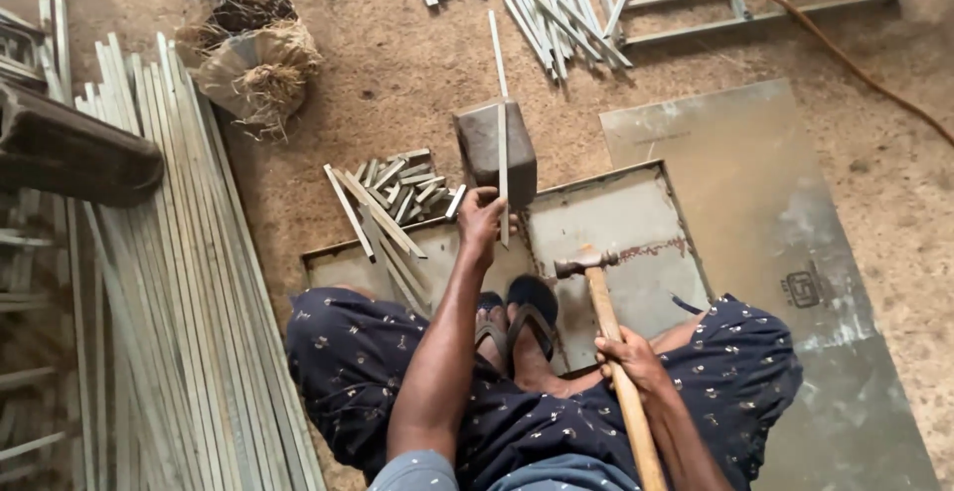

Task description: Hammering and shaping metal rods on a makeshift anvil on the floor.

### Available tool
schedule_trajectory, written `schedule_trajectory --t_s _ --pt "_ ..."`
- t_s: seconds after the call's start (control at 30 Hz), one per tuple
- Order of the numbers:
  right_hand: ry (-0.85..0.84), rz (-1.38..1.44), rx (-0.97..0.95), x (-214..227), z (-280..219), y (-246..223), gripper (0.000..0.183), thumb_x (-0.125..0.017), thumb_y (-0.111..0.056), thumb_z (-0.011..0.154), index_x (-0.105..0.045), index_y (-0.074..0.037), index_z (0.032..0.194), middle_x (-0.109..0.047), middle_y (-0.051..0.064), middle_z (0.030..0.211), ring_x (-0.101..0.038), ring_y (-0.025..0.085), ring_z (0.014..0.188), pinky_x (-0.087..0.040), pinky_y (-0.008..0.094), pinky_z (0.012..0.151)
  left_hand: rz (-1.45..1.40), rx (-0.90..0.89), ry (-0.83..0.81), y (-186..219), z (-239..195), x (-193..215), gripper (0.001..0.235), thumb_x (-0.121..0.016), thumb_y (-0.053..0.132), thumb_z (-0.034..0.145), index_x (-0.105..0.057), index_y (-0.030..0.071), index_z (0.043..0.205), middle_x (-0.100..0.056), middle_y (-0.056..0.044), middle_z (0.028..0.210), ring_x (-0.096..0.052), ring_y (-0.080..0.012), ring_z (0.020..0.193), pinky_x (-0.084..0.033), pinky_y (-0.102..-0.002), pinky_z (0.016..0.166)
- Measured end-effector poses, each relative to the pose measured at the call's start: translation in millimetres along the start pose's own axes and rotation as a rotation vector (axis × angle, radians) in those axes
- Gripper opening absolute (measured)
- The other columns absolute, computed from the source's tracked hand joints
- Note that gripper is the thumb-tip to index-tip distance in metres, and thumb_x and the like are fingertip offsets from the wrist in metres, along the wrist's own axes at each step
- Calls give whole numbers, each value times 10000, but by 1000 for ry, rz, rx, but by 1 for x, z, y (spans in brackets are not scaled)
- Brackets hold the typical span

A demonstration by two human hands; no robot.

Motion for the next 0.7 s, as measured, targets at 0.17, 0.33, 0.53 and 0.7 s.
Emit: schedule_trajectory --t_s 0.17,0.33,0.53,0.7 --pt "13 78 -111 11 21 17 249 -705 -170 894 -554 -61 1060 -610 42 727 -567 126 494 -465 282 351 188 230 33 7 -36 7 241 -675 209 970 -656 55 1155 -711 -99 853 -689 -173 629 -543 -318 493" --pt "-10 75 -149 6 27 23 233 -690 -170 891 -550 -71 1048 -605 51 718 -569 136 484 -485 302 349 40 238 -105 37 -49 -19 189 -590 157 1007 -626 16 1128 -728 -114 844 -710 -183 648 -593 -334 577" --pt "1 83 -151 4 22 23 237 -690 -163 893 -557 -70 1065 -610 56 716 -572 142 481 -486 305 350 -345 220 -202 99 -57 -69 213 -468 270 1068 -547 74 1036 -648 -79 774 -584 -183 606 -517 -370 586" --pt "-1 94 -146 2 24 20 239 -692 -160 898 -553 -70 1070 -610 56 721 -577 146 485 -478 299 351 -545 238 -156 107 -47 -78 221 -515 279 1068 -560 64 1041 -619 -64 766 -562 -177 617 -531 -400 622"
Point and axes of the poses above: each hand's wrist, its own z-axis towards the middle knuckle, its own x-axis out of the back of the hand, y = z × x, the point moved 7 cm from there along z, towards the middle knuckle
